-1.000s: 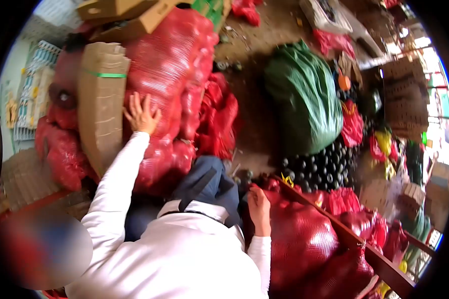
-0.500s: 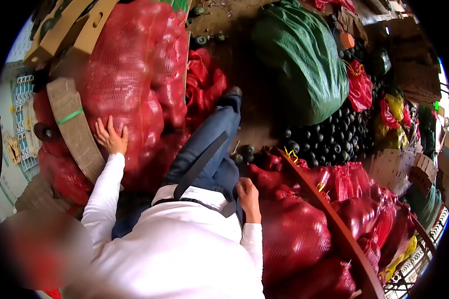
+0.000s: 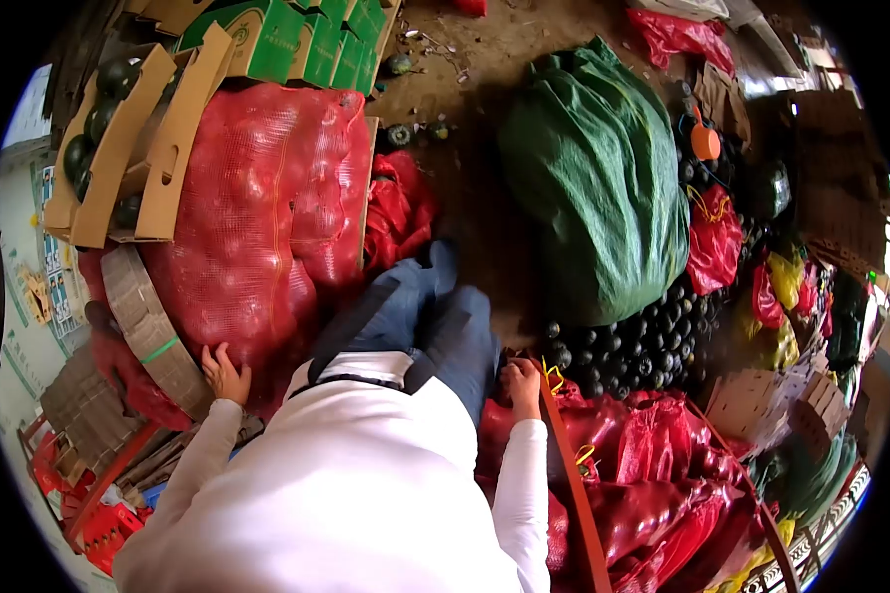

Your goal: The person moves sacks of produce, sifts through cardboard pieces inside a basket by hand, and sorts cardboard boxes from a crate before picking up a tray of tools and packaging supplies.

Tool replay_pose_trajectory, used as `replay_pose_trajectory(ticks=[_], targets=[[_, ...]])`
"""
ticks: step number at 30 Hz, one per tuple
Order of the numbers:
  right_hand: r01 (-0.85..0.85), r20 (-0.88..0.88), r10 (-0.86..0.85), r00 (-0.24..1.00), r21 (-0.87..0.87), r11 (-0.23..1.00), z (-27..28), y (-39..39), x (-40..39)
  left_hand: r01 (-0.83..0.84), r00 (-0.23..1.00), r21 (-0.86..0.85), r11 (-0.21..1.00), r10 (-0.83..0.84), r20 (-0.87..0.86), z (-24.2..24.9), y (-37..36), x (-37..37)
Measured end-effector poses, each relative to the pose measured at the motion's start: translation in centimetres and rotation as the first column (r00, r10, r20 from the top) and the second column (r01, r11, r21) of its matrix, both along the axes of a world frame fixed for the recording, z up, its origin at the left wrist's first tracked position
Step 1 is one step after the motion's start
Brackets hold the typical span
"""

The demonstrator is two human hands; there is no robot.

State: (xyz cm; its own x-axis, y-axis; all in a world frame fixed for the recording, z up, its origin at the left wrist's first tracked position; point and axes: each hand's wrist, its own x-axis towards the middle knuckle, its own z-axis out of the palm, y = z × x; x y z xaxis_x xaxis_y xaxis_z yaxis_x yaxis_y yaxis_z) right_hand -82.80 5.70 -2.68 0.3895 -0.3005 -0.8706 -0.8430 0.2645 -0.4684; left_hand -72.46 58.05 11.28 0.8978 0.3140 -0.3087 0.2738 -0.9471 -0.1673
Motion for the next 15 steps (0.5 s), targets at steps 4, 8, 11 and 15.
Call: replay_pose_trajectory(ticks=[4, 8, 11, 15], targets=[[-0.061, -0.019, 0.061, 0.998, 0.006, 0.998, -1.7, -1.2, 4.4, -0.184, 0.935, -0.071, 0.980, 0.153, -0.320, 2.3, -0.5, 3.6], [-0.055, -0.008, 0.055, 0.998, 0.002, 0.998, -0.1, -1.7, 12.0, -0.200, 0.875, -0.285, 0.937, 0.040, -0.483, 1.8, -0.3, 7.4], [-0.209, 0.037, 0.216, 0.976, -0.135, 0.969, -3.7, -3.7, 16.4, -0.261, 0.933, -0.498, 0.827, 0.083, -0.351, 1.3, -3.5, 11.8], [-0.250, 0.127, 0.272, 0.954, -0.162, 0.955, -6.9, -7.0, 24.2, -0.313, 0.933, -0.595, 0.740, 0.122, -0.339, -0.8, -8.3, 19.1]])
